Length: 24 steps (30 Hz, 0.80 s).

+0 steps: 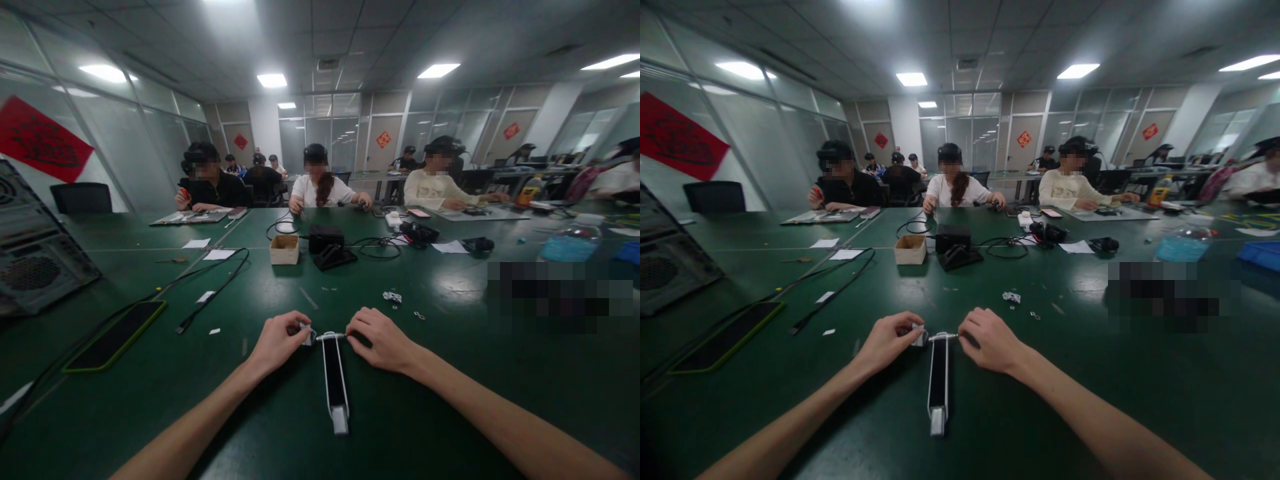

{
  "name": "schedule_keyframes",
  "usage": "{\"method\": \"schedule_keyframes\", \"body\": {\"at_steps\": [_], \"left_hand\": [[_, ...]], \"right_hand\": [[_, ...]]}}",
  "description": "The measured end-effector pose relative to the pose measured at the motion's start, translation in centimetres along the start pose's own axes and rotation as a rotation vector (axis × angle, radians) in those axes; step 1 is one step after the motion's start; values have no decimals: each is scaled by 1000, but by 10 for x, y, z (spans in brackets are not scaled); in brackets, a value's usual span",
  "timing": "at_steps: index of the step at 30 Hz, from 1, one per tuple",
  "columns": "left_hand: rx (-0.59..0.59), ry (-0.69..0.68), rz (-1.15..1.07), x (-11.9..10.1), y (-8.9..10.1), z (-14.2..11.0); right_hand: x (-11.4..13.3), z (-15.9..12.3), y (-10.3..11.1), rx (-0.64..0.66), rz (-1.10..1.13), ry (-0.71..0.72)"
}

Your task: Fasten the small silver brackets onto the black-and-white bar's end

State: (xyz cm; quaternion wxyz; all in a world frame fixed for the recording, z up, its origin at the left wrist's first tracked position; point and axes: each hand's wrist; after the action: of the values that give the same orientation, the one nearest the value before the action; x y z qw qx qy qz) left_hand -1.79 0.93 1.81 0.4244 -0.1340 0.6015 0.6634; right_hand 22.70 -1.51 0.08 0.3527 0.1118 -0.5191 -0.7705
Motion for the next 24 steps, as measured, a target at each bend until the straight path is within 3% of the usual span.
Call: {"method": "schedule_keyframes", "body": {"at_steps": [12, 20, 24], "left_hand": [[44, -3, 68, 5, 2, 2], [97, 1, -15, 7, -1, 0], [106, -59, 104, 3, -1, -2]], "right_hand": [[4, 1, -1, 17, 21, -1], [4, 0, -4, 26, 44, -24], [4, 0, -4, 24, 61, -27]]}}
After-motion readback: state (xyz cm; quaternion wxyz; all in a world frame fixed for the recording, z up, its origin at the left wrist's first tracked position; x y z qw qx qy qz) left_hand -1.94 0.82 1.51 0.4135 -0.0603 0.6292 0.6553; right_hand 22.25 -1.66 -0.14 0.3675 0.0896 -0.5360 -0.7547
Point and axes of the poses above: each hand's wrist, its own z-axis towards the middle knuckle, its own y-axis out of the back of the hand, x = y × z, and after that the axes turned 3 degrees about -x, right-handed
